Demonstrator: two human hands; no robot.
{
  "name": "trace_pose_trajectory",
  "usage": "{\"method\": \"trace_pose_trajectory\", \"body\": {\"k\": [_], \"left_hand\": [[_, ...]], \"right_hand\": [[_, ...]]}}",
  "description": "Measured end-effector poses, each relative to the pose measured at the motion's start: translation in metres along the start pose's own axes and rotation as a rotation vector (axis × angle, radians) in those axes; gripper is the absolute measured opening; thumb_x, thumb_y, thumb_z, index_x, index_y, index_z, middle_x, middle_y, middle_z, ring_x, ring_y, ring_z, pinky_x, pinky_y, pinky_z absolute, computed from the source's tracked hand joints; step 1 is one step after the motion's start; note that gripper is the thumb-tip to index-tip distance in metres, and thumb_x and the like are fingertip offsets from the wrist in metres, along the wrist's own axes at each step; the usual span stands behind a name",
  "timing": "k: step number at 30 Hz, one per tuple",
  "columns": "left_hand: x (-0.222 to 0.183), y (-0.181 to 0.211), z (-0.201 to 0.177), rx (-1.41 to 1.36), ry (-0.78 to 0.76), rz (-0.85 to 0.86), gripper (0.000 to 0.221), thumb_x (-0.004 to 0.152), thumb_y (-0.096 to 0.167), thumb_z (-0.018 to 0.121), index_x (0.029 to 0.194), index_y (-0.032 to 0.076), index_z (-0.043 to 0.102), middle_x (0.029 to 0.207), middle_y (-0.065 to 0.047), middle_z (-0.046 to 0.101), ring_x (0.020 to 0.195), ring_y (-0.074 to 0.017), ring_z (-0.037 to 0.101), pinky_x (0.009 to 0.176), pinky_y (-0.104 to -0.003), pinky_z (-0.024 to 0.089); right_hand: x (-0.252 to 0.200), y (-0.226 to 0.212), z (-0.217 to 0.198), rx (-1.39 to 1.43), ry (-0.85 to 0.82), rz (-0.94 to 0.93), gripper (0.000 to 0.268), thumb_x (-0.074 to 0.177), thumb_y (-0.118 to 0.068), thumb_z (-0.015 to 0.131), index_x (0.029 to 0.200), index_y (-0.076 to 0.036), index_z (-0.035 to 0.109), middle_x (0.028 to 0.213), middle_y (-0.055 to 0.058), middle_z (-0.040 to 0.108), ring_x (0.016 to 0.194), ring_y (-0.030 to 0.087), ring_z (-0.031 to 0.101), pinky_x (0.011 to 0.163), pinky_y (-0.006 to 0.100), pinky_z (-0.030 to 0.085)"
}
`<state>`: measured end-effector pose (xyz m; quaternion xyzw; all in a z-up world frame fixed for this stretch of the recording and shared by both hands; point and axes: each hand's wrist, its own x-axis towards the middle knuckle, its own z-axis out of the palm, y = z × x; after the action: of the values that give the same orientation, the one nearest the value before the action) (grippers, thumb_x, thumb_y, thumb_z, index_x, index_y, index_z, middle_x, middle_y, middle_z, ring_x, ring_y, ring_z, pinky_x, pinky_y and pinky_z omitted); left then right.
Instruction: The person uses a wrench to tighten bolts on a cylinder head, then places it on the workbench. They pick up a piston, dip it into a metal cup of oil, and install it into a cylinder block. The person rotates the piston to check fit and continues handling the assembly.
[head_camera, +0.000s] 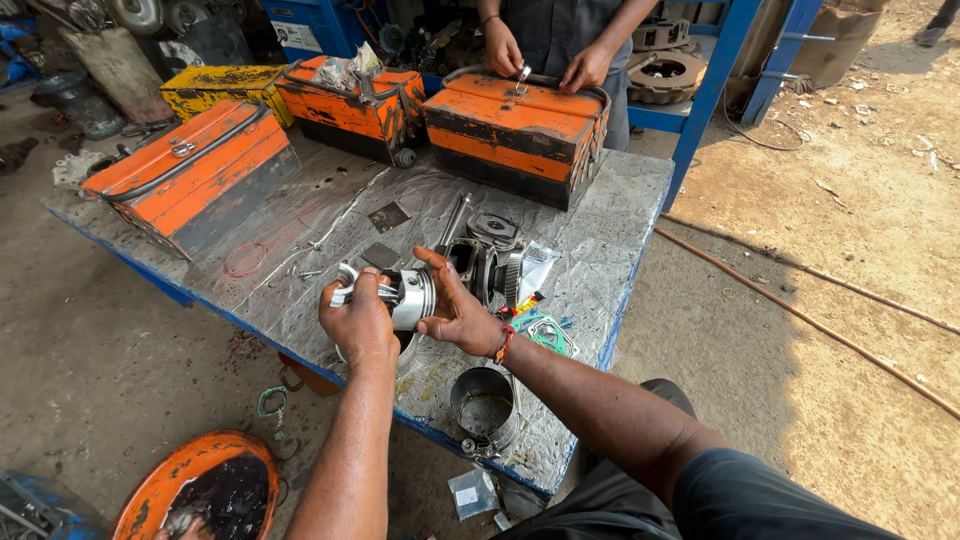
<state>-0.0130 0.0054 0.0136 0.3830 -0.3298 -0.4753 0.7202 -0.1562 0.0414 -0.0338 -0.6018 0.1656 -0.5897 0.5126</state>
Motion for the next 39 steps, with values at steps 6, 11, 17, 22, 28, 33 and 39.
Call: {"method": "trace_pose_trajectory", "body": {"k": [6, 11, 17, 22, 28, 33, 39], "left_hand": [[0.0, -0.003, -0.002, 0.0, 0.022, -0.017, 0.017, 0.086, 0.0, 0.068, 0.096, -0.002, 0.055, 0.088, -0.014, 0.068, 0.073, -0.0181, 0.073, 0.063, -0.034, 0.064], [-0.002, 0.002, -0.002, 0.002, 0.012, 0.004, 0.014, 0.088, -0.001, 0.067, 0.095, -0.003, 0.055, 0.09, -0.015, 0.068, 0.075, -0.0183, 0.073, 0.064, -0.034, 0.065], [-0.005, 0.005, -0.002, 0.051, 0.023, -0.021, 0.013, 0.088, -0.001, 0.066, 0.095, -0.002, 0.055, 0.091, -0.017, 0.068, 0.078, -0.0209, 0.075, 0.064, -0.036, 0.066], [-0.005, 0.007, -0.003, 0.059, 0.026, -0.035, 0.016, 0.087, 0.0, 0.066, 0.098, -0.002, 0.054, 0.092, -0.016, 0.068, 0.079, -0.0205, 0.075, 0.067, -0.036, 0.067], [0.0, -0.008, -0.002, -0.059, 0.0, 0.022, 0.028, 0.086, 0.002, 0.072, 0.106, -0.007, 0.054, 0.09, -0.015, 0.067, 0.074, -0.0198, 0.071, 0.063, -0.034, 0.062], [0.0, -0.008, 0.0, -0.004, 0.015, -0.06, 0.029, 0.086, 0.004, 0.07, 0.109, -0.004, 0.056, 0.088, -0.013, 0.069, 0.073, -0.018, 0.072, 0.063, -0.033, 0.062], [-0.006, 0.001, 0.002, 0.023, -0.003, -0.074, 0.029, 0.086, 0.006, 0.07, 0.109, -0.005, 0.055, 0.089, -0.013, 0.069, 0.073, -0.0177, 0.072, 0.062, -0.033, 0.062]], "right_hand": [[-0.005, 0.004, -0.002, -0.091, -0.012, -0.025, 0.103, 0.093, -0.02, 0.079, 0.168, -0.012, 0.009, 0.167, 0.012, 0.027, 0.157, 0.027, 0.031, 0.132, 0.045, 0.028], [-0.006, 0.008, -0.003, -0.091, 0.01, -0.024, 0.1, 0.088, -0.019, 0.082, 0.165, -0.01, 0.018, 0.165, 0.011, 0.029, 0.154, 0.027, 0.032, 0.128, 0.046, 0.029], [-0.008, 0.013, -0.008, -0.153, 0.018, 0.006, 0.091, 0.088, -0.021, 0.083, 0.16, -0.01, 0.026, 0.157, 0.011, 0.038, 0.148, 0.027, 0.042, 0.124, 0.047, 0.038], [-0.01, 0.006, -0.006, -0.315, 0.04, -0.022, 0.089, 0.088, -0.019, 0.083, 0.158, -0.011, 0.029, 0.155, 0.011, 0.038, 0.147, 0.027, 0.043, 0.121, 0.047, 0.042], [-0.013, 0.004, -0.006, -0.21, 0.018, -0.009, 0.091, 0.086, -0.012, 0.082, 0.158, -0.011, 0.026, 0.155, 0.011, 0.038, 0.144, 0.026, 0.045, 0.119, 0.045, 0.043], [-0.011, 0.001, -0.012, -0.099, -0.032, -0.055, 0.092, 0.089, -0.009, 0.081, 0.161, -0.011, 0.024, 0.16, 0.008, 0.034, 0.15, 0.024, 0.04, 0.125, 0.043, 0.038], [-0.01, -0.003, -0.014, -0.133, -0.038, 0.019, 0.094, 0.086, -0.012, 0.084, 0.16, -0.008, 0.027, 0.158, 0.011, 0.035, 0.148, 0.026, 0.042, 0.124, 0.047, 0.04]]}}
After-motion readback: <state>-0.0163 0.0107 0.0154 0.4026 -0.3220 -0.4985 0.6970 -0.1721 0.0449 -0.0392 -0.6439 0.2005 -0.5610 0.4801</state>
